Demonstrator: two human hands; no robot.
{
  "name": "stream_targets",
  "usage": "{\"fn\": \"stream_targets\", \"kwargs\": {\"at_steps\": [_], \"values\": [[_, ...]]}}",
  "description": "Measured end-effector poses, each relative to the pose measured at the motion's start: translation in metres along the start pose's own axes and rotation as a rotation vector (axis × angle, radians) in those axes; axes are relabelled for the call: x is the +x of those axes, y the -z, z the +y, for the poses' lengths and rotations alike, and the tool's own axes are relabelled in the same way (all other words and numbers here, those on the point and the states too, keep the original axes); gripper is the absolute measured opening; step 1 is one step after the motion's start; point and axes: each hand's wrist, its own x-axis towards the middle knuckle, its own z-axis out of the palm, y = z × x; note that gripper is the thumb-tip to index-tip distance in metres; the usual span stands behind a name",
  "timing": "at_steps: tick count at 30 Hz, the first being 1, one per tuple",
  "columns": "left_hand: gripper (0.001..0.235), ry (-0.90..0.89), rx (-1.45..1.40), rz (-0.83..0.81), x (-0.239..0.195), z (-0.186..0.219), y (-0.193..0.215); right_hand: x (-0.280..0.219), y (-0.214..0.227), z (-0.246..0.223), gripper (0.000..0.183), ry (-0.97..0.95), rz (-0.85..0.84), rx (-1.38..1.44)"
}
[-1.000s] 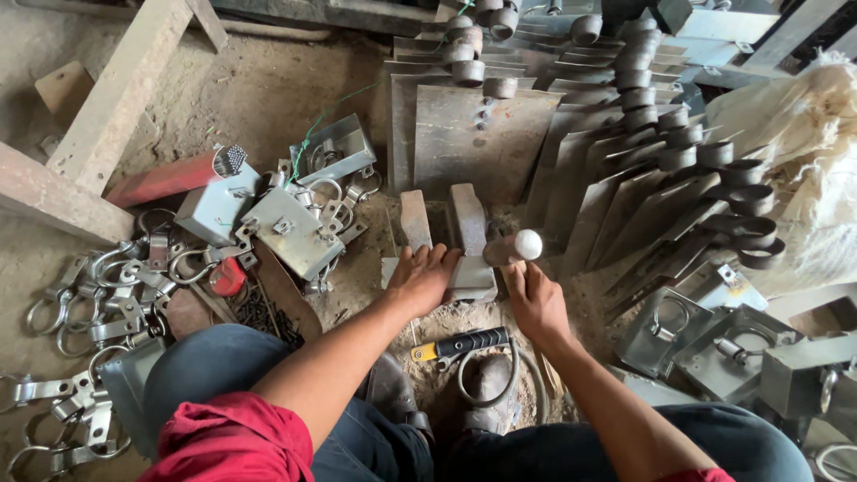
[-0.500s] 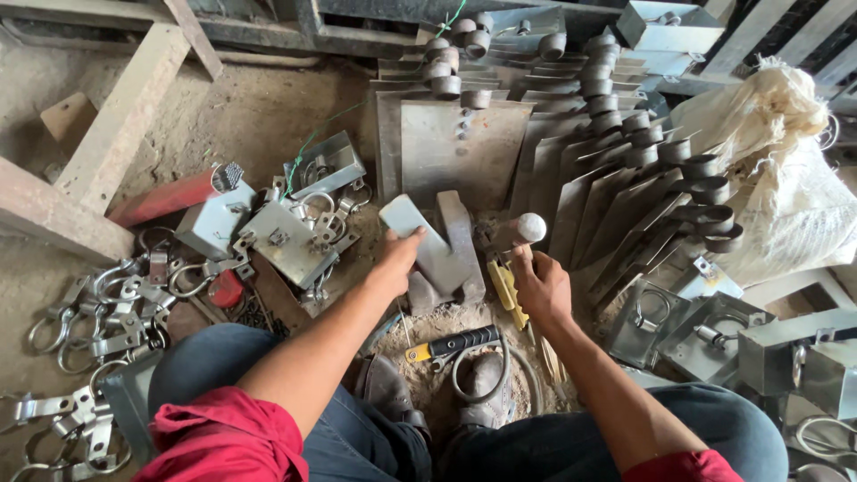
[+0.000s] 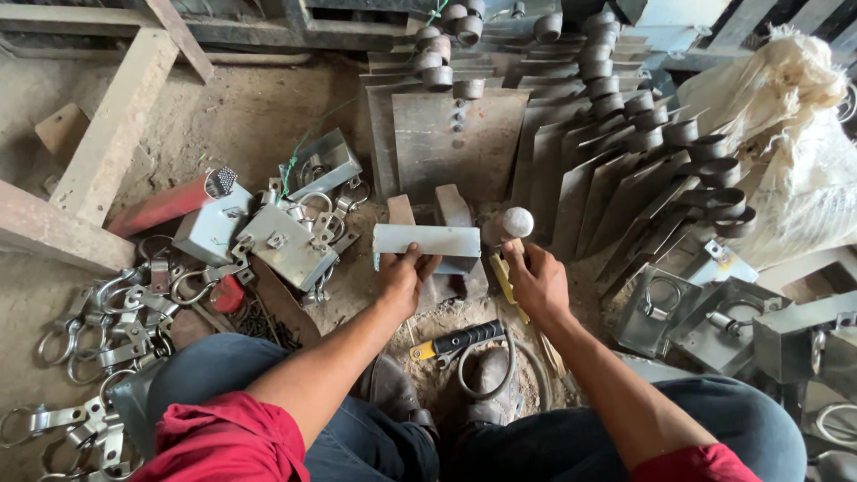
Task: The person welds metal components together, then uses a hammer to shape or fit a metal box-like part while sitting on the floor surrounded by metal pieces.
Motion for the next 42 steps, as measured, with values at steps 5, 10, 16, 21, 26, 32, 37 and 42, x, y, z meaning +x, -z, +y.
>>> {"fn": "stream_targets", "kwargs": {"at_steps": [5,10,16,21,26,32,37,42], "values": [[0.02,0.162,0.542,0.13,-0.02,0.01,-0.007,-0.004,0.003,-0.005,0.049,0.008,-0.006,-0.036],[0.06,0.14,0.95,0.151,-0.044,0.008,-0.029,-0.002,0.001,0.001,0.048,0.038,0.024,-0.129],[0.05,-0.638,1.775,-0.317,-0.024,0.054,-0.064,-0.005,0.003,0.003,0.05,0.024,-0.026,-0.01],[0.073,-0.957,2.091,-0.492,-0.023,0.071,-0.047,-0.01,-0.009,0.011,0.049,-0.074,-0.115,0.116],[0.064,-0.461,2.163,-0.436,-0.04,0.067,-0.05,-0.014,-0.005,0.004,0.044,-0.05,-0.096,0.131],[0.069,-0.568,2.123,-0.434,-0.042,0.055,-0.036,-0.007,0.005,0.005,0.043,0.188,0.041,0.204],[0.075,-0.832,2.128,-0.403,-0.022,0.039,-0.025,-0.006,-0.02,0.042,0.026,0.018,-0.098,-0.158],[0.074,-0.457,2.163,-0.433,-0.036,0.046,-0.032,0.002,-0.022,0.044,0.027,-0.076,-0.068,-0.186]]}}
